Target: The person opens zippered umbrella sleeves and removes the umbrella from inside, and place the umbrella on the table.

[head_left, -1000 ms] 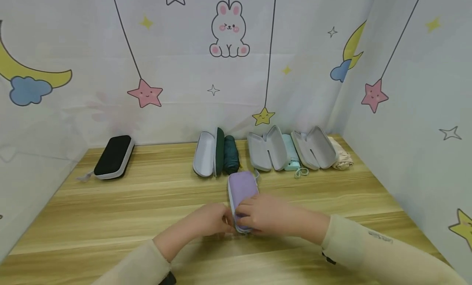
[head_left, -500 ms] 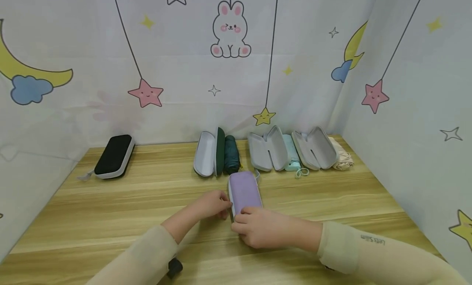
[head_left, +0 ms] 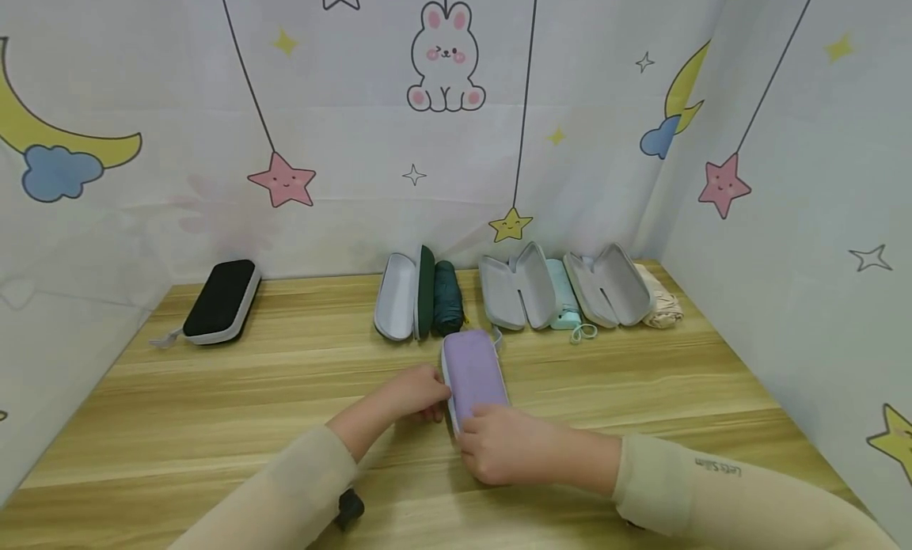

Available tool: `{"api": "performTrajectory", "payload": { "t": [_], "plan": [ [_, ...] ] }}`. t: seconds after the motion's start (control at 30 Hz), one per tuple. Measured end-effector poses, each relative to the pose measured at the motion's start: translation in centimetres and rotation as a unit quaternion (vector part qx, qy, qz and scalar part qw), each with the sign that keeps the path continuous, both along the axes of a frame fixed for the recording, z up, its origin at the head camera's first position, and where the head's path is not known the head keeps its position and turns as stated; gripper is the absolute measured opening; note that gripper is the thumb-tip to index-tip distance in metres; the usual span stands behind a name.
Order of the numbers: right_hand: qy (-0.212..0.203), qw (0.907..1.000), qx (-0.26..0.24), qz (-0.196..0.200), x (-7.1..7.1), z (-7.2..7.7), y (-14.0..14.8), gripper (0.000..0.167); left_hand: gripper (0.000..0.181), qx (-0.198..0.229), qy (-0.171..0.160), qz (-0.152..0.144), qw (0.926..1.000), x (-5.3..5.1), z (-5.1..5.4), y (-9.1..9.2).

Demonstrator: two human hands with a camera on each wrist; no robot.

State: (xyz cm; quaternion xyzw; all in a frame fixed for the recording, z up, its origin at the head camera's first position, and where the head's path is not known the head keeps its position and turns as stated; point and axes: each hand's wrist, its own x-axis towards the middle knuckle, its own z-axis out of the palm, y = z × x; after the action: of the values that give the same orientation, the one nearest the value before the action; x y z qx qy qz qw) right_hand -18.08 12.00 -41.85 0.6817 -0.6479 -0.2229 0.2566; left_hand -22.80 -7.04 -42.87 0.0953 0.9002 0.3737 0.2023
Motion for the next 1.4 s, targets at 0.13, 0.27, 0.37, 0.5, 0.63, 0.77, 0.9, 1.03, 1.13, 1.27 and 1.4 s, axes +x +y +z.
{"api": "performTrajectory", "payload": {
  "t": [0.13, 0.27, 0.37, 0.5, 0.63, 0.77, 0.9, 1.03, 1.13, 1.27, 1.4],
  "plan": [
    [-0.009, 0.9999, -0.003, -0.011, 0.5, 0.0, 0.1, 0.018, 0.017, -0.025, 0.016, -0.014, 0.9994, -0.1, 0.1, 0.2],
    [-0.036, 0.9984, 0.004, -0.044, 0.9, 0.1, 0.3, 0.018, 0.018, -0.044, 0.040, -0.023, 0.9980, -0.2, 0.1, 0.3],
    [-0.043, 0.9966, 0.005, -0.070, 1.2, 0.2, 0.5, 0.016, 0.017, -0.052, 0.054, -0.025, 0.9969, -0.2, 0.2, 0.4],
    [-0.045, 0.9946, -0.003, -0.093, 1.6, 0.2, 0.7, 0.015, 0.016, -0.065, 0.063, -0.025, 0.9956, -0.1, 0.4, 0.6],
    [-0.070, 0.9912, -0.012, -0.112, 1.7, 0.3, 1.1, 0.014, 0.015, -0.088, 0.070, -0.027, 0.9933, 0.0, 0.6, 0.7],
    [-0.105, 0.9853, -0.026, -0.132, 1.8, 0.5, 1.7, 0.016, 0.014, -0.110, 0.072, -0.032, 0.9908, 0.0, 0.9, 0.7],
    [-0.130, 0.9803, -0.043, -0.142, 1.6, 0.6, 2.5, 0.022, 0.011, -0.121, 0.072, -0.035, 0.9894, 0.0, 1.1, 0.6],
    [-0.134, 0.9773, -0.060, -0.153, 1.2, 0.8, 3.6, 0.026, 0.007, -0.129, 0.073, -0.041, 0.9880, 0.0, 1.1, 0.3],
    [-0.138, 0.9728, -0.073, -0.171, 0.8, 0.8, 4.2, 0.026, 0.007, -0.131, 0.074, -0.047, 0.9875, 0.0, 1.0, 0.2],
    [-0.163, 0.9639, -0.092, -0.189, -0.1, 0.9, 4.7, 0.026, 0.007, -0.131, 0.075, -0.053, 0.9872, 0.0, 1.0, 0.1],
    [-0.203, 0.9511, -0.106, -0.207, -1.0, 0.8, 4.9, 0.025, 0.008, -0.140, 0.070, -0.058, 0.9860, 0.1, 0.9, 0.0]
  ]
}}
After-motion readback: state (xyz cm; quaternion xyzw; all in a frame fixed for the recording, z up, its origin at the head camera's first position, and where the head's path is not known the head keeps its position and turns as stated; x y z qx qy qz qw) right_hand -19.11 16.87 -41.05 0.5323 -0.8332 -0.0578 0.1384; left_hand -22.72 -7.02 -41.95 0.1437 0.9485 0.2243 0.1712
